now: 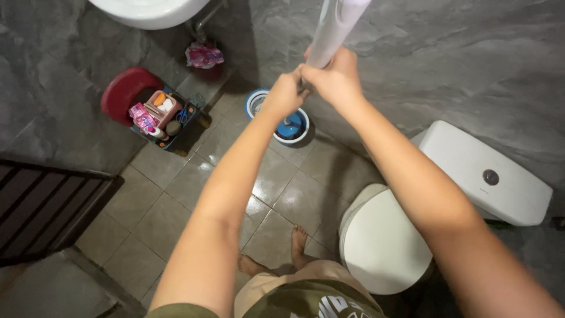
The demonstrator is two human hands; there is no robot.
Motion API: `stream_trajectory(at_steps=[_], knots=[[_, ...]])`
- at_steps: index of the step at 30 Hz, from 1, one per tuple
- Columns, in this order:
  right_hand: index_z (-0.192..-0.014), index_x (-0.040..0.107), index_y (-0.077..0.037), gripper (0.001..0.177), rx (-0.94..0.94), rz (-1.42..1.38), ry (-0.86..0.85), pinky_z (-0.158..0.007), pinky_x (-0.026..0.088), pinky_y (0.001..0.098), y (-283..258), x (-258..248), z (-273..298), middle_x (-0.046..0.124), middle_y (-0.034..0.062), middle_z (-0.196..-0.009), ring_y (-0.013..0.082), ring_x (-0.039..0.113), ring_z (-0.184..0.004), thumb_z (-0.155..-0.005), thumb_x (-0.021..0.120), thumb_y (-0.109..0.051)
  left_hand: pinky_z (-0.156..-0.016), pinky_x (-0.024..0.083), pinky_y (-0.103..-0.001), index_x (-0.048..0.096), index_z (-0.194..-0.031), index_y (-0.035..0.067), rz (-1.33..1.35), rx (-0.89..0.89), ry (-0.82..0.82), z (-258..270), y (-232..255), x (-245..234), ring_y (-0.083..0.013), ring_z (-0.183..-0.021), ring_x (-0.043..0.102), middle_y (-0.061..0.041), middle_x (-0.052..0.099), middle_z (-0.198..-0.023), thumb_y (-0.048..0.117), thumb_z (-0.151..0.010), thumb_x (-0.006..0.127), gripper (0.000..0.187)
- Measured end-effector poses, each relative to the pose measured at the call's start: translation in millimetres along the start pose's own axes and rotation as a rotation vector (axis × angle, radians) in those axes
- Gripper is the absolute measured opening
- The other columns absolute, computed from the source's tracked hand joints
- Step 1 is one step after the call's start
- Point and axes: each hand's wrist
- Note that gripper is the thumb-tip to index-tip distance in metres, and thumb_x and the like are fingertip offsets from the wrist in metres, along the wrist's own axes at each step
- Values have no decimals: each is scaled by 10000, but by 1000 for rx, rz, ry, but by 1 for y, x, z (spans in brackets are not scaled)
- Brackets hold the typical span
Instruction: The recorder mops the bathroom floor, cleans the mop using a spin-bucket, and organizes cleaning supplies.
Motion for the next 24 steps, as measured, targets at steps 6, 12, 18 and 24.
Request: stream_trajectory(at_steps=[6, 12, 18, 24], knots=[[-940, 698, -7, 239, -106, 38, 39, -725, 583, 323, -27, 6, -15, 750, 70, -836, 147, 738, -785, -790, 817, -150, -738, 542, -438, 625, -1126, -12, -84, -23, -33, -9, 32, -42, -376, -796, 717, -213, 717, -845, 98, -832, 787, 353], [-947, 702, 1, 252, -168, 62, 45, -729, 600, 318, -36, 14, -25, 764, 83, -832, 155, 776, -801, -801, 832, -158, -719, 547, -425, 641, -1057, -14, -76, 56, -5, -13, 21, -56, -353, -777, 723, -194, 718, -824, 113, -823, 804, 313], [-958, 707, 0, 233, -177, 45, 68, -736, 593, 311, -34, 22, -27, 761, 87, -832, 156, 758, -789, -822, 826, -147, -738, 546, -426, 653, -1051, -10, -124, 38, -31, -16, 27, -67, -367, -801, 721, -192, 728, -848, 92, -812, 797, 297], [-976, 707, -7, 214, -185, -38, 87, -745, 591, 302, -27, 28, -35, 751, 51, -850, 119, 735, -803, -832, 819, -119, -732, 540, -428, 637, -1098, -5, -143, 57, -28, -26, 21, -75, -383, -801, 703, -200, 713, -848, 86, -796, 801, 355]])
Point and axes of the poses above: each hand's wrist, its own z-axis away from the middle knuckle, its own x-axis out of the palm, y = z × x
